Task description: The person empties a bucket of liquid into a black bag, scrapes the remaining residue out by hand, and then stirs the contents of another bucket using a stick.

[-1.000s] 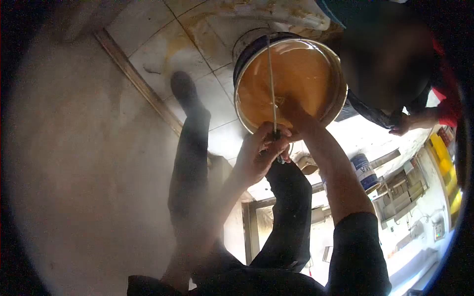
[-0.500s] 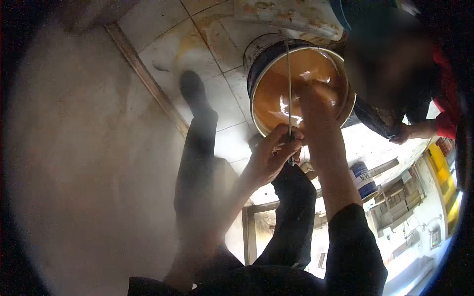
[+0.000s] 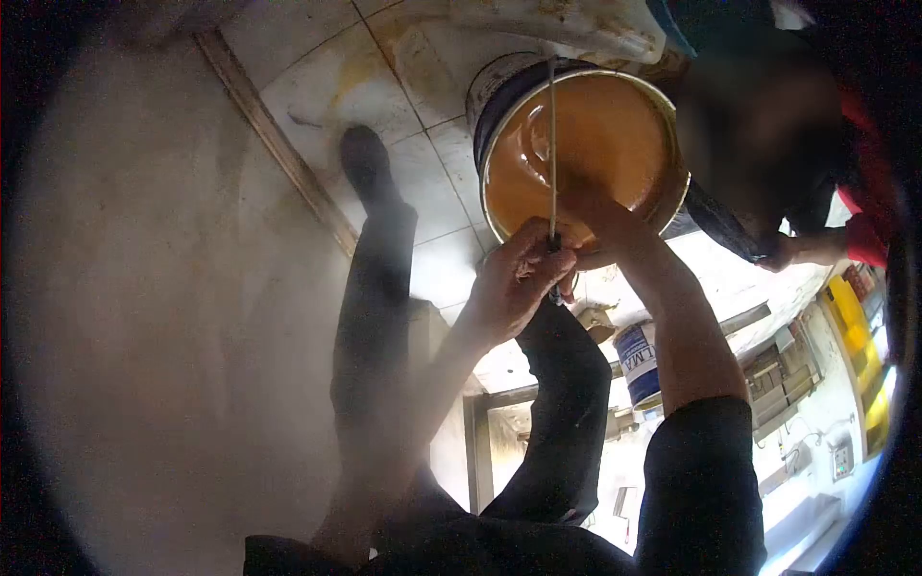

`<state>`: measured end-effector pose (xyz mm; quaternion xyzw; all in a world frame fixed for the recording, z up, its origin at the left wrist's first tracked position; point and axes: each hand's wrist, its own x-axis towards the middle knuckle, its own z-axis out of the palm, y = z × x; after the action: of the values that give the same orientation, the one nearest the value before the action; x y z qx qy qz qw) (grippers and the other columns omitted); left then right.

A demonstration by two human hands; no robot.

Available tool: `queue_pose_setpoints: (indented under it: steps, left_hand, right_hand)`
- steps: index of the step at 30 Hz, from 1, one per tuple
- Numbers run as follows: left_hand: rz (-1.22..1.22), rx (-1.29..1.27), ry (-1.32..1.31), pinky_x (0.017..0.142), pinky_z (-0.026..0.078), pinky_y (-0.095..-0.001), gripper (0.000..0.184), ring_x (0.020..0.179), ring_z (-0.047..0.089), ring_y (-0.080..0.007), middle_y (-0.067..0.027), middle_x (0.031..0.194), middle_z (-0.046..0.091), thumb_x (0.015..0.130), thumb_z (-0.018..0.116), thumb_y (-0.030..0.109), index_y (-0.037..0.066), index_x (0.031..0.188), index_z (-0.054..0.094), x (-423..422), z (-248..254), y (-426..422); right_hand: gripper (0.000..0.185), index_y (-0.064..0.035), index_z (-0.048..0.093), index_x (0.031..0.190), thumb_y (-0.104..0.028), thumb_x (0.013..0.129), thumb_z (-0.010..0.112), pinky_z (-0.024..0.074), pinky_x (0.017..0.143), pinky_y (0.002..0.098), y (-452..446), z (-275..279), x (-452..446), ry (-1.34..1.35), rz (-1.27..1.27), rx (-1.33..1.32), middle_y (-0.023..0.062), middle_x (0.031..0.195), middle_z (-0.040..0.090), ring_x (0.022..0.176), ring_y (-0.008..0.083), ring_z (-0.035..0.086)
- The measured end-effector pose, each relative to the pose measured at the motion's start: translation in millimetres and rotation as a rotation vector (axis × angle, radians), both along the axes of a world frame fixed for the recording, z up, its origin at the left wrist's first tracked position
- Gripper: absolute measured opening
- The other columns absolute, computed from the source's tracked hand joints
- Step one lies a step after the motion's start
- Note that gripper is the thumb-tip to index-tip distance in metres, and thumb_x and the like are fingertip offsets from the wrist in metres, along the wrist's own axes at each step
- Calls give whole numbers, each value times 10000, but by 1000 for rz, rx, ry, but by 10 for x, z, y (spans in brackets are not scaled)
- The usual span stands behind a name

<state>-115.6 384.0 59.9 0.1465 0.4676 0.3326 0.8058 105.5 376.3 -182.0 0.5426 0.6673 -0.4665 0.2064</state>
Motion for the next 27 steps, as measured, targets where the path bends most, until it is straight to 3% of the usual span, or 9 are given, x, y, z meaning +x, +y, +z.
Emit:
queue_pose_setpoints:
  steps: [3,11,19,23,27]
  left_hand:
    - [67,-37,-123,629,470,-286,164,660,541,-130,-68,748,544,939,517,119,-7,1041,489,6,-21,-9]
    - [-4,4,-44,636,460,-291,184,656,529,-127,-55,712,534,950,505,157,2,1046,484,-112,19,18]
    - [66,-30,-89,643,462,-296,229,678,521,-121,-61,788,544,946,518,204,3,1053,492,-97,-13,-37]
    - [72,-37,-110,622,470,-290,236,680,522,-126,-61,795,541,939,532,200,-4,1051,493,-127,32,-40]
    - [55,-40,-113,604,468,-285,221,660,534,-131,-60,753,533,936,533,177,-2,1057,486,-84,17,-45]
  right_hand:
    - [383,-32,570,1155,-279,865,539,438,913,374,298,165,169,-12,-23,33,126,1041,627,985,241,595]
    - [374,-39,570,1156,-274,868,538,438,913,372,858,-51,-92,-57,-61,147,122,1047,625,989,235,592]
    - [365,-46,570,1157,-269,870,537,438,913,370,302,-428,-720,-59,-11,113,117,1053,623,994,229,589]
    - [361,-49,570,1157,-267,872,537,438,913,369,-158,-103,-448,-22,1,57,115,1055,622,996,227,587]
    - [357,-52,570,1158,-265,873,536,438,913,369,-59,142,-107,-11,-9,37,113,1058,621,999,224,586]
